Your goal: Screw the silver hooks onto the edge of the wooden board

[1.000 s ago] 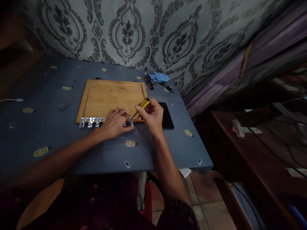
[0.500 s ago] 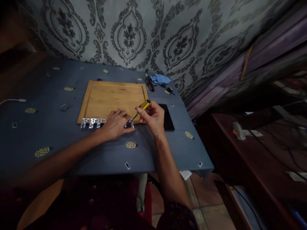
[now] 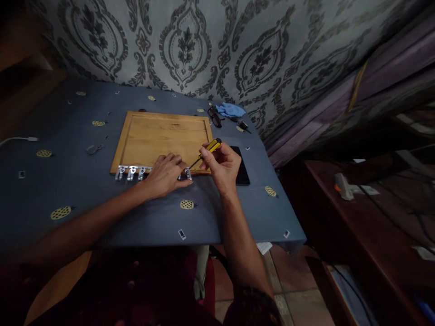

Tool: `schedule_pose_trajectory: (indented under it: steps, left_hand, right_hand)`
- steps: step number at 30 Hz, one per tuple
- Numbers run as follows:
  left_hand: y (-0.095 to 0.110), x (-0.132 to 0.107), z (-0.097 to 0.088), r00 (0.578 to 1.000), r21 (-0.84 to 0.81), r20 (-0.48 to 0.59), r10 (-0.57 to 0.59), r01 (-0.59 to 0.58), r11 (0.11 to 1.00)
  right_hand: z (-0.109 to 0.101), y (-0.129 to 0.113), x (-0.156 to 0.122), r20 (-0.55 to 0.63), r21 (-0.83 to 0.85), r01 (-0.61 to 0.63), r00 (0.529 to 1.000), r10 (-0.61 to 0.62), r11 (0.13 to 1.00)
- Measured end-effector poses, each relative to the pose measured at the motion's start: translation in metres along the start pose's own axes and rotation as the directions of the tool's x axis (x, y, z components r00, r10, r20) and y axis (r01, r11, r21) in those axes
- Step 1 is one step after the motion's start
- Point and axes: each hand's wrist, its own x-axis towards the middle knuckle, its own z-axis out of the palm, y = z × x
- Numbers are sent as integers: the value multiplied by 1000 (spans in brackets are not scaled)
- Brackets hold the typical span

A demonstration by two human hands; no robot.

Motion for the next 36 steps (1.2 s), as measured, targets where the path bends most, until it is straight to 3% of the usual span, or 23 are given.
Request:
schedule_pose_trajectory:
  steps: [18, 28, 36]
  left_hand:
    - [1, -1, -5, 1000, 5, 27, 1, -1, 1000]
    - [-2, 1, 3, 999, 8, -38, 30, -30, 1000]
    - [-2, 0, 2, 1000, 0, -19, 19, -19, 1000]
  right_hand:
    - [-1, 7, -1, 54, -49, -67, 996, 70, 997]
    - [-9, -1, 2, 149, -51, -98, 983, 104, 994]
    - [-4, -1, 1, 106, -32, -104, 989, 107, 994]
